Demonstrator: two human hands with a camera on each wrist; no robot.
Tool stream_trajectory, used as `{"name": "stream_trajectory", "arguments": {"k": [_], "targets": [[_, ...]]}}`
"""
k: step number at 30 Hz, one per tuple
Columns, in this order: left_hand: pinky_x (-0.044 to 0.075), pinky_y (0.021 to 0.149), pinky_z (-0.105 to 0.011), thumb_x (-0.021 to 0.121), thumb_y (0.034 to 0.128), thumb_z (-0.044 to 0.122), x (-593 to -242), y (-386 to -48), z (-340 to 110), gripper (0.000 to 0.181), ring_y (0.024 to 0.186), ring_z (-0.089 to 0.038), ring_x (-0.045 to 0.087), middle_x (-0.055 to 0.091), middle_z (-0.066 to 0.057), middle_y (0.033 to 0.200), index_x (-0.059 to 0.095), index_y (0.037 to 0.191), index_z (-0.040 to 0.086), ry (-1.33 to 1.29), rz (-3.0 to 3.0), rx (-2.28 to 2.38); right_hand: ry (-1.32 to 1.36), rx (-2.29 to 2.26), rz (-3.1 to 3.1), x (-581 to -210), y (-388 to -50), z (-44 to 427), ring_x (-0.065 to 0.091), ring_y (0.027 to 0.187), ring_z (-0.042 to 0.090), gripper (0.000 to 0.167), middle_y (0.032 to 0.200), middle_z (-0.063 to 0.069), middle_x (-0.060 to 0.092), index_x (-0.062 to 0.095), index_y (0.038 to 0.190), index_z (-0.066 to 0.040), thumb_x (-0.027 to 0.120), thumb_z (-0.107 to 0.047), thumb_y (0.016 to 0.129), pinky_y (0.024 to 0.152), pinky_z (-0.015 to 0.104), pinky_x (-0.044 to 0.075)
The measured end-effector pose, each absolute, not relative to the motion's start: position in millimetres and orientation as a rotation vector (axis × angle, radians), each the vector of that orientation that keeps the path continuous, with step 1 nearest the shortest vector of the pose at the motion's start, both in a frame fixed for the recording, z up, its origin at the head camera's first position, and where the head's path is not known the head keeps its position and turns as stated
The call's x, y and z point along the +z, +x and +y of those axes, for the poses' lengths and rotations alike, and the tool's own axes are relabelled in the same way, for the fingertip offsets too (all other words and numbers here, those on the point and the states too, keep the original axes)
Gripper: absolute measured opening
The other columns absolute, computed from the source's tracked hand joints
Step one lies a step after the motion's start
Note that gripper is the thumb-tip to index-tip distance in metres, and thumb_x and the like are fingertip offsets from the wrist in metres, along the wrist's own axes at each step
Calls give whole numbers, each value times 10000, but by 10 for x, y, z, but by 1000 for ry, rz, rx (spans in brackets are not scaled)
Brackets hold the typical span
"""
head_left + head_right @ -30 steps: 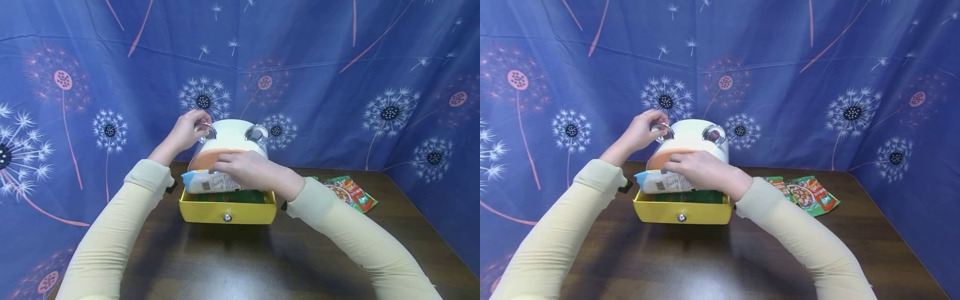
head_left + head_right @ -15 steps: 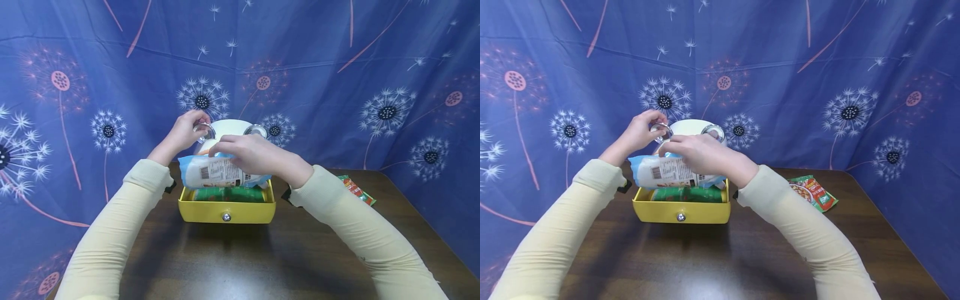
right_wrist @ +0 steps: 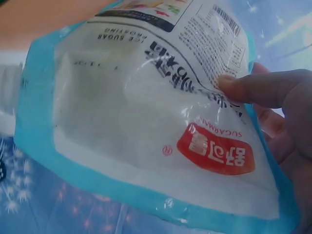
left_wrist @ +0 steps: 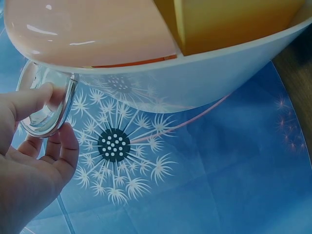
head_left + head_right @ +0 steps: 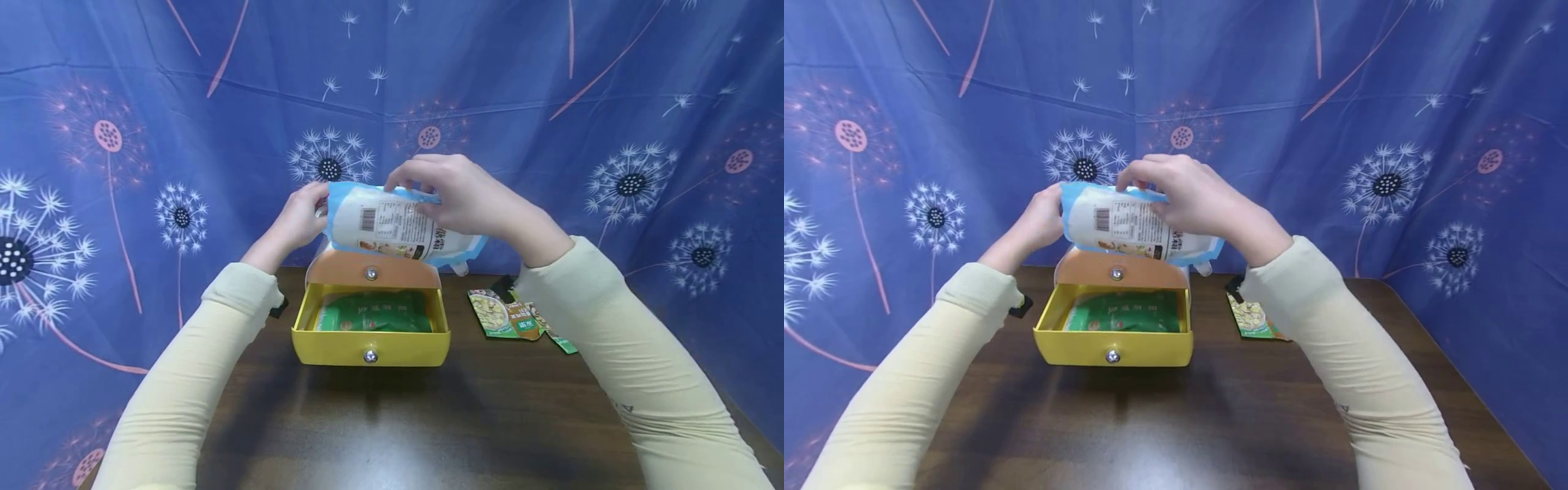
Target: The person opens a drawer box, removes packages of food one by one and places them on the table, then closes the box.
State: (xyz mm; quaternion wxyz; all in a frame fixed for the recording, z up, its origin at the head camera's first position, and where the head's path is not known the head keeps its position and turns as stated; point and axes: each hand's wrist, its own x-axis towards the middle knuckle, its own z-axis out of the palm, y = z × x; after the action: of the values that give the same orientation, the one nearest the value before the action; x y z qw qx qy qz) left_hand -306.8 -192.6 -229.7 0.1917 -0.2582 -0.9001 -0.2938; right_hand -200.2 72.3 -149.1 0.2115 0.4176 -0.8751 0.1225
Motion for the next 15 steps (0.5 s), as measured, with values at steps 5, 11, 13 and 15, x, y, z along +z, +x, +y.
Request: {"name": "stream_trajectory", "arguments": {"k": [5,11,13,15], "targets": [[456,877,-388,657,831,3,-2297,-3097,-1967,185,966,-256,520,547,-99,1005,592,985,83,-746,-2473,-845,1074,363,-2441,-1403,-2019,903,550,889,168,394,1043,26,618,622,1168,-166,652,36,830,708,331,496],[446,874,-403,680,822,17,-2270,-3124,-2003,193,956,-252,514,559,-97,1016,602,983,91,-736,-2467,-837,1035,314,-2398,-1335,-1970,1186,560,801,147,412,995,24,636,632,1163,-160,668,52,811,622,323,506],[449,875,-398,684,823,21,-2259,-3129,-2016,192,956,-249,513,558,-94,1015,602,981,93,-728,-2471,-843,1025,282,-2373,-1321,-1947,1291,549,777,122,411,991,12,644,636,1154,-156,680,52,802,586,292,487],[456,877,-389,687,825,27,-2249,-3135,-2030,190,958,-243,515,558,-87,1016,603,981,98,-719,-2475,-850,1004,252,-2356,-1313,-1924,1389,544,765,107,404,995,6,651,638,1149,-152,688,46,799,547,264,472]]}}
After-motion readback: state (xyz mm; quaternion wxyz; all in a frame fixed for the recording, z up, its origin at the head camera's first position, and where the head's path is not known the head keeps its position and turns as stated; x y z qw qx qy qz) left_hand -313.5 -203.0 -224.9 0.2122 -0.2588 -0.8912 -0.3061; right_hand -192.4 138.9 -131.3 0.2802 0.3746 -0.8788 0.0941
